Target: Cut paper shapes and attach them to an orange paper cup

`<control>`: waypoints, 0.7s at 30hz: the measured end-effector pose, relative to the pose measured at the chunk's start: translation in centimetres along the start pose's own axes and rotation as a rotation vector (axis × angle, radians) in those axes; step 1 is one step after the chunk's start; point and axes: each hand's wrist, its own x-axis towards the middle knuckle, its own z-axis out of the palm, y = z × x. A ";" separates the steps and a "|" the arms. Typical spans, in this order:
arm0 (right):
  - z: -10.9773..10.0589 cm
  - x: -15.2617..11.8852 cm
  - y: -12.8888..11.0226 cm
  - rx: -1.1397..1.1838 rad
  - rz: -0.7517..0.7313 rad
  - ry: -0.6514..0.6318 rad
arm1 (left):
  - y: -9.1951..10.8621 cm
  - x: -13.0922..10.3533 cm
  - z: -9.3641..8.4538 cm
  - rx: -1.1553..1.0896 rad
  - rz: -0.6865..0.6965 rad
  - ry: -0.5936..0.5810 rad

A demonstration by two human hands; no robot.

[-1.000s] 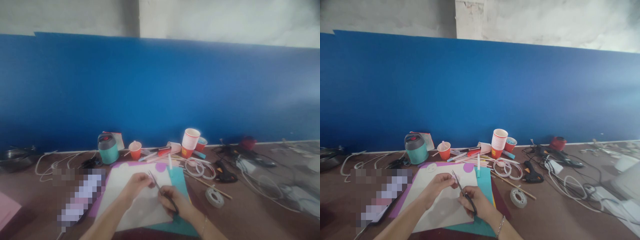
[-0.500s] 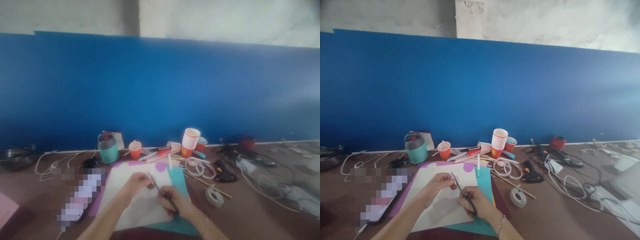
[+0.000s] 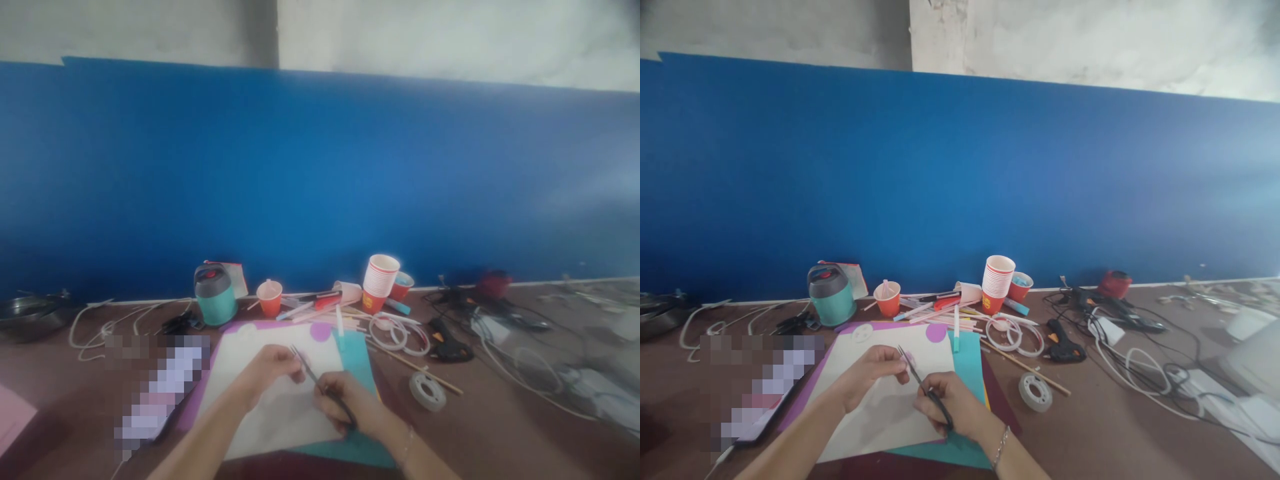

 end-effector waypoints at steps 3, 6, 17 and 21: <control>0.0 -0.1 -0.2 -0.020 -0.007 -0.008 | 0.0 -0.1 -0.1 0.019 -0.004 -0.019; 0.3 -0.2 -0.4 -0.016 0.006 -0.021 | 0.0 -0.2 -0.2 0.020 -0.009 -0.031; 0.1 -0.2 -0.3 0.019 -0.026 -0.049 | -0.2 -0.2 -0.4 0.062 -0.032 -0.056; 0.0 -0.2 -0.2 -0.020 -0.029 -0.049 | -0.3 -0.2 -0.4 0.050 -0.015 -0.065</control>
